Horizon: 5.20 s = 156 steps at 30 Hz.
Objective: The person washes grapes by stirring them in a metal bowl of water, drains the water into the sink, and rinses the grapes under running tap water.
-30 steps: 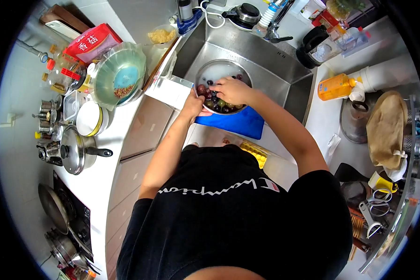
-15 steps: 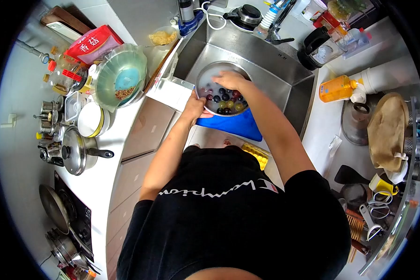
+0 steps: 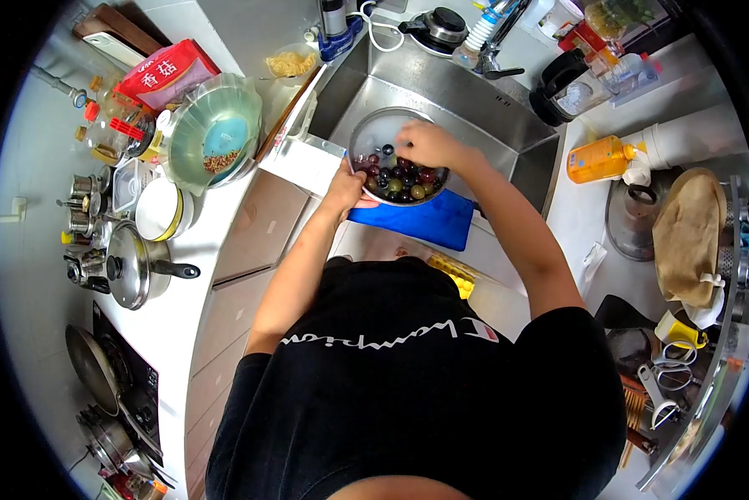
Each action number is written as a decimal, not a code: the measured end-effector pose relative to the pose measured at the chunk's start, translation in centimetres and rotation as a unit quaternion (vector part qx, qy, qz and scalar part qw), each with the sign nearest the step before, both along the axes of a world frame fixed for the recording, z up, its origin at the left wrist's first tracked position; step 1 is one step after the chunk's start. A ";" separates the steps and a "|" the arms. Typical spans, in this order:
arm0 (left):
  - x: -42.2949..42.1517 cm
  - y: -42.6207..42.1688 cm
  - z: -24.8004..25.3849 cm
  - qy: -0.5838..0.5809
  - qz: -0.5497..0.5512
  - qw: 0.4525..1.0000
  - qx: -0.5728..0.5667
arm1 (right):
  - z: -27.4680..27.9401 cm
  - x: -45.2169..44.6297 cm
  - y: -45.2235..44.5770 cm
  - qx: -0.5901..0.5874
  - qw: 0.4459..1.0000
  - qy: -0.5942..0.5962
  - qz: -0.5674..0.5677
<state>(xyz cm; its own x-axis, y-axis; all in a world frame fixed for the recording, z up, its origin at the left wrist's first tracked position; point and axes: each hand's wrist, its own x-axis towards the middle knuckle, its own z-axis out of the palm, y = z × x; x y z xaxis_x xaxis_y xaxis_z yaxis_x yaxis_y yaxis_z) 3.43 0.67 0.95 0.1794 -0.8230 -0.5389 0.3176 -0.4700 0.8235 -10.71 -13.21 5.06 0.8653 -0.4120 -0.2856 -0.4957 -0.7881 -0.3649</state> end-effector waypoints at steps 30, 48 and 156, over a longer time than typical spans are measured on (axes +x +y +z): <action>0.0 0.0 -0.4 0.011 0.003 1.000 -0.009 | -6.0 2.9 -1.6 0.087 0.965 0.024 -0.245; 0.0 -0.1 -0.1 0.000 -0.006 1.000 -0.006 | -2.2 1.8 -0.9 -0.032 0.995 -0.080 -0.040; 0.0 -0.1 0.0 -0.002 -0.010 1.000 -0.021 | -5.3 2.7 -1.3 0.043 0.968 -0.035 -0.243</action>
